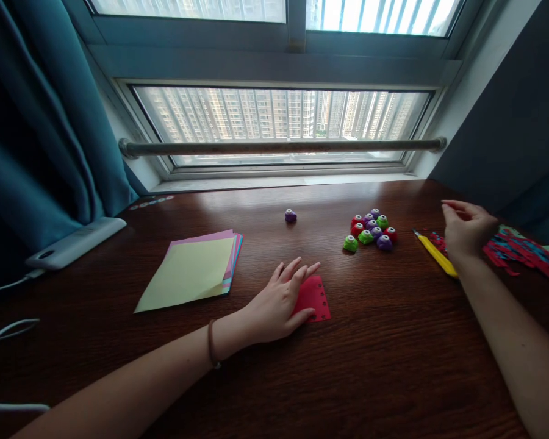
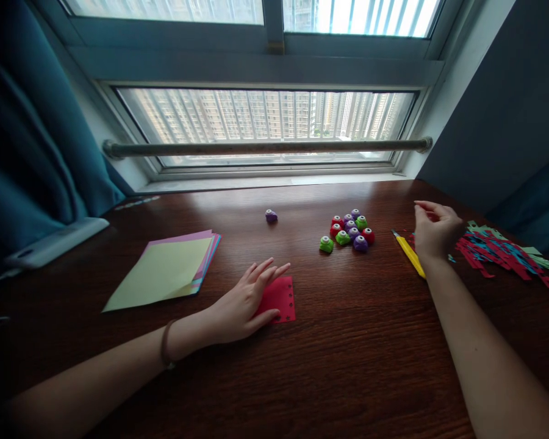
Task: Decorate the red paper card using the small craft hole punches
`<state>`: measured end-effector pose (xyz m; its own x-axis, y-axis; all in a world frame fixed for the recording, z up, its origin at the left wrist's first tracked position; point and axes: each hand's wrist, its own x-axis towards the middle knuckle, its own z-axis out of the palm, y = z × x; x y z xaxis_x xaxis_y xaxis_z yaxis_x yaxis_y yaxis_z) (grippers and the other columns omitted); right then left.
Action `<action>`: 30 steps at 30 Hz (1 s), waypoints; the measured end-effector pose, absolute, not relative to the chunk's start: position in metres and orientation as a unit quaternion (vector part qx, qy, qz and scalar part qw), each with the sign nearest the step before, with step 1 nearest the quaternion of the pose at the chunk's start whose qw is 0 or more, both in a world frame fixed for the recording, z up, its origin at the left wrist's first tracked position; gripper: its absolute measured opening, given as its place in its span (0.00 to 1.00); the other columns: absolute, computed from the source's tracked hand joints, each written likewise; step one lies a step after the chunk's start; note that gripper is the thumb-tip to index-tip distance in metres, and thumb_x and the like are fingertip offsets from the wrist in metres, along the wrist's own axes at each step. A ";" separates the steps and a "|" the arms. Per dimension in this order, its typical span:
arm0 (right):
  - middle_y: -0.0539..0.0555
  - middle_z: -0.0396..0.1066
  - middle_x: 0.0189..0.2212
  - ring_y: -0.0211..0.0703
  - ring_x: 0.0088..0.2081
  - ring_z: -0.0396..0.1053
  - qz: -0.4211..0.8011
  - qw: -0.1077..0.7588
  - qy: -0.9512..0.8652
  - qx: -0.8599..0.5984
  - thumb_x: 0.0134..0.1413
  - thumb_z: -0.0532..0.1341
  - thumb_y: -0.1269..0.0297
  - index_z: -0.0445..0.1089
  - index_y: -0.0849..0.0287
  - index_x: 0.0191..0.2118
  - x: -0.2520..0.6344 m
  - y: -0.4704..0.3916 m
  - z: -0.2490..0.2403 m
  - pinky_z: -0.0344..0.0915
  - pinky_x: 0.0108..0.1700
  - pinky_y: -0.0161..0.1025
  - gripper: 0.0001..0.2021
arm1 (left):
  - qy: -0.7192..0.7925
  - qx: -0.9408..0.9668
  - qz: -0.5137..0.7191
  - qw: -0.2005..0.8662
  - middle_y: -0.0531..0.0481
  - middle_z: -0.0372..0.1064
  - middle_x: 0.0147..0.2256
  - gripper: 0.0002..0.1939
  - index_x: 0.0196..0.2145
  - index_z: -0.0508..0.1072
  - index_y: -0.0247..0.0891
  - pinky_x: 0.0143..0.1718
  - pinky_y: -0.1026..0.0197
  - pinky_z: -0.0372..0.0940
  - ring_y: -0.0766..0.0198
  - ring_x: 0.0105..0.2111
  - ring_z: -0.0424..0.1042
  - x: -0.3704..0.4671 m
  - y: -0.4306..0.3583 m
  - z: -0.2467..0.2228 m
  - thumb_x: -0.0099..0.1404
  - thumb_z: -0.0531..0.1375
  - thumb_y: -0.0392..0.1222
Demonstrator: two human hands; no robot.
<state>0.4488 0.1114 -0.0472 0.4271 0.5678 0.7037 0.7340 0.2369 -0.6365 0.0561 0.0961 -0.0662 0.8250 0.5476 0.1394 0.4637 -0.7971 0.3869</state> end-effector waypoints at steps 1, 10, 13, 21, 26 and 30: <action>0.58 0.67 0.37 0.55 0.37 0.66 -0.113 0.589 -0.500 -0.625 0.54 0.56 0.55 0.70 0.56 0.39 0.434 0.112 -0.048 0.63 0.39 0.53 0.13 | 0.269 0.940 0.122 0.171 0.50 0.40 0.61 0.39 0.61 0.35 0.43 0.60 0.43 0.37 0.53 0.61 0.34 0.056 0.096 -0.066 0.62 0.56 0.43; 0.58 0.69 0.39 0.45 0.39 0.69 0.301 0.375 -0.732 -0.483 0.55 0.55 0.59 0.60 0.60 0.53 0.299 0.105 -0.075 0.68 0.38 0.42 0.20 | 0.274 0.939 0.120 0.171 0.48 0.42 0.60 0.39 0.62 0.35 0.43 0.59 0.42 0.37 0.53 0.61 0.35 0.057 0.097 -0.068 0.61 0.56 0.44; 0.59 0.65 0.47 0.47 0.47 0.64 0.187 0.364 -0.767 -0.495 0.55 0.57 0.62 0.62 0.61 0.51 0.309 0.111 -0.088 0.61 0.50 0.48 0.18 | 0.271 0.938 0.125 0.175 0.47 0.43 0.60 0.39 0.62 0.35 0.43 0.59 0.41 0.37 0.51 0.61 0.35 0.057 0.097 -0.068 0.61 0.56 0.44; 0.57 0.64 0.47 0.45 0.50 0.61 0.135 0.370 -0.787 -0.475 0.56 0.55 0.64 0.65 0.59 0.47 0.311 0.110 -0.088 0.58 0.54 0.45 0.13 | 0.270 0.938 0.123 0.182 0.47 0.44 0.60 0.39 0.61 0.35 0.43 0.59 0.40 0.37 0.52 0.61 0.35 0.056 0.097 -0.067 0.61 0.56 0.43; 0.56 0.67 0.43 0.45 0.47 0.64 0.112 0.363 -0.807 -0.453 0.57 0.54 0.68 0.66 0.59 0.45 0.286 0.124 -0.078 0.60 0.50 0.42 0.11 | 0.270 0.937 0.131 0.181 0.46 0.44 0.60 0.40 0.61 0.35 0.43 0.58 0.40 0.38 0.51 0.61 0.34 0.055 0.096 -0.068 0.60 0.57 0.43; 0.59 0.66 0.44 0.45 0.46 0.63 0.053 0.321 -0.820 -0.472 0.56 0.53 0.72 0.64 0.64 0.48 0.259 0.178 -0.073 0.60 0.49 0.41 0.14 | 0.260 0.932 0.165 0.193 0.45 0.45 0.59 0.38 0.61 0.36 0.42 0.59 0.41 0.35 0.53 0.61 0.36 0.054 0.097 -0.069 0.62 0.56 0.46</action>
<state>0.2586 0.1782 -0.0731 -0.3489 0.8075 0.4756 0.7390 0.5492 -0.3903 0.0539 0.0968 -0.0693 0.8101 0.5488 0.2064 0.4217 -0.7899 0.4452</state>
